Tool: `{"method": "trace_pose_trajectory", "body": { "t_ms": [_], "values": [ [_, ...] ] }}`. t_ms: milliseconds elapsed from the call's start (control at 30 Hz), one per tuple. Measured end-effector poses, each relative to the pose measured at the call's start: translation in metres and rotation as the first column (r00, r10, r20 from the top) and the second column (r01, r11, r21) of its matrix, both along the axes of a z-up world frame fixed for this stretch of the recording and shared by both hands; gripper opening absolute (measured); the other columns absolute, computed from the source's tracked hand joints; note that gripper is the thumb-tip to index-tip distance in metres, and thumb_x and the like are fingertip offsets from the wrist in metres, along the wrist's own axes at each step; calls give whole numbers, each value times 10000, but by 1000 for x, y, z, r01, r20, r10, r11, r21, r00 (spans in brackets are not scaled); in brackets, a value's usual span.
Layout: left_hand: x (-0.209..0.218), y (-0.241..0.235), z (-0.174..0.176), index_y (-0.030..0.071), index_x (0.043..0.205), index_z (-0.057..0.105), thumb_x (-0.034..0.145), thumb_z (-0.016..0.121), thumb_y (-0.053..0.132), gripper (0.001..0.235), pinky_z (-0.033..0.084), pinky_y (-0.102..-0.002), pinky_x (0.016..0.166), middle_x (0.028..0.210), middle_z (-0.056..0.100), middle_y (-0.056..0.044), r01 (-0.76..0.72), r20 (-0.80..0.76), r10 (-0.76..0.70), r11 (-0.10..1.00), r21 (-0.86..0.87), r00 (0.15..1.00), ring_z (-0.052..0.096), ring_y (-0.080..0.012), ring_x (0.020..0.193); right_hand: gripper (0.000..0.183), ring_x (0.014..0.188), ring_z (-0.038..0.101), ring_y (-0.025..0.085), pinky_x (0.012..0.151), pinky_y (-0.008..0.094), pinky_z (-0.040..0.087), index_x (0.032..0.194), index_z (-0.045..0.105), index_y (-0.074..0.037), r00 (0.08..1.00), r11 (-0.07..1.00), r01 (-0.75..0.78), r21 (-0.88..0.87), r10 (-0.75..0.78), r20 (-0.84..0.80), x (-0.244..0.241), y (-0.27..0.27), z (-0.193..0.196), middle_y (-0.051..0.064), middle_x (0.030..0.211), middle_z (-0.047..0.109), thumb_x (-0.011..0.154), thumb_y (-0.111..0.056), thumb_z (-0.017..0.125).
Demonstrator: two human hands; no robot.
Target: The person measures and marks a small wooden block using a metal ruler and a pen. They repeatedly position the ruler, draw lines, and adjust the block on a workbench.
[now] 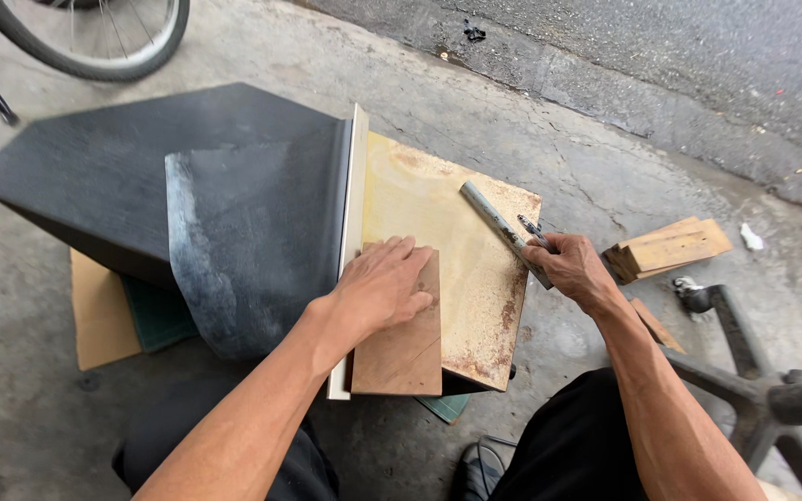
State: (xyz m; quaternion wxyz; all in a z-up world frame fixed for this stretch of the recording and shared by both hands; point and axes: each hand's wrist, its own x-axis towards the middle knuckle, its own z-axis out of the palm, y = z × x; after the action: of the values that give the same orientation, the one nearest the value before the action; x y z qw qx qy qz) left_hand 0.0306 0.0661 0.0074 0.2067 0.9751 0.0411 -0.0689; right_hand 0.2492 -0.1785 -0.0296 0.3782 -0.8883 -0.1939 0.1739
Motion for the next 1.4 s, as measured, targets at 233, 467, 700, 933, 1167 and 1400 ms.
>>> {"method": "trace_pose_trajectory", "body": {
  "t_ms": [233, 467, 700, 933, 1167, 1400],
  "values": [
    [23, -5, -35, 155, 1471, 518, 870, 675, 502, 712, 346, -535, 1196, 1448, 546, -187, -25, 45, 23, 999, 43, 999, 459, -341, 1421, 156, 752, 550, 207, 662, 340, 438, 929, 811, -128, 1000, 998, 2, -70, 0, 31, -10, -7, -2, 90, 717, 613, 904, -266, 742],
    [48, -11, -30, 88, 1341, 641, 751, 802, 243, 631, 426, -640, 1005, 1325, 612, -170, -63, -162, 74, 996, 70, 984, 543, -361, 1267, 164, 835, 552, 214, 719, 356, 453, 1014, 815, -116, 999, 992, -5, -127, 10, 34, -26, -5, 22, 99, 790, 634, 950, -248, 742],
    [23, -6, -3, 58, 1347, 633, 881, 632, 147, 475, 428, -601, 1007, 1333, 617, -169, -35, -127, 39, 999, 34, 991, 557, -350, 1287, 180, 881, 556, 212, 760, 359, 479, 1068, 796, -94, 998, 988, -4, -154, 13, 59, 7, -28, -1, 108, 848, 624, 971, -236, 743],
    [32, -10, -5, 53, 1386, 611, 930, 537, 133, 468, 390, -616, 1048, 1390, 598, -164, -74, -170, 73, 997, 0, 983, 537, -362, 1316, 192, 906, 552, 199, 781, 354, 459, 1080, 808, -131, 995, 979, -20, -203, 39, 89, 12, -30, -3, 88, 851, 634, 957, -271, 761],
    [37, -13, -15, 51, 1328, 654, 932, 493, 123, 433, 390, -612, 1029, 1322, 632, -186, -64, -107, 61, 998, -24, 992, 560, -376, 1273, 195, 940, 541, 220, 806, 369, 432, 1088, 802, -111, 992, 975, -31, -220, 57, 110, -3, -21, 10, 101, 878, 644, 960, -250, 755],
    [35, -11, -15, 53, 1289, 678, 939, 496, 139, 404, 411, -610, 980, 1275, 648, -194, -58, -77, 57, 998, -13, 995, 582, -374, 1231, 171, 904, 523, 169, 783, 321, 410, 1063, 805, -148, 994, 983, -38, -180, 55, 90, 4, -25, 4, 55, 851, 647, 939, -259, 767]
  ]
}}
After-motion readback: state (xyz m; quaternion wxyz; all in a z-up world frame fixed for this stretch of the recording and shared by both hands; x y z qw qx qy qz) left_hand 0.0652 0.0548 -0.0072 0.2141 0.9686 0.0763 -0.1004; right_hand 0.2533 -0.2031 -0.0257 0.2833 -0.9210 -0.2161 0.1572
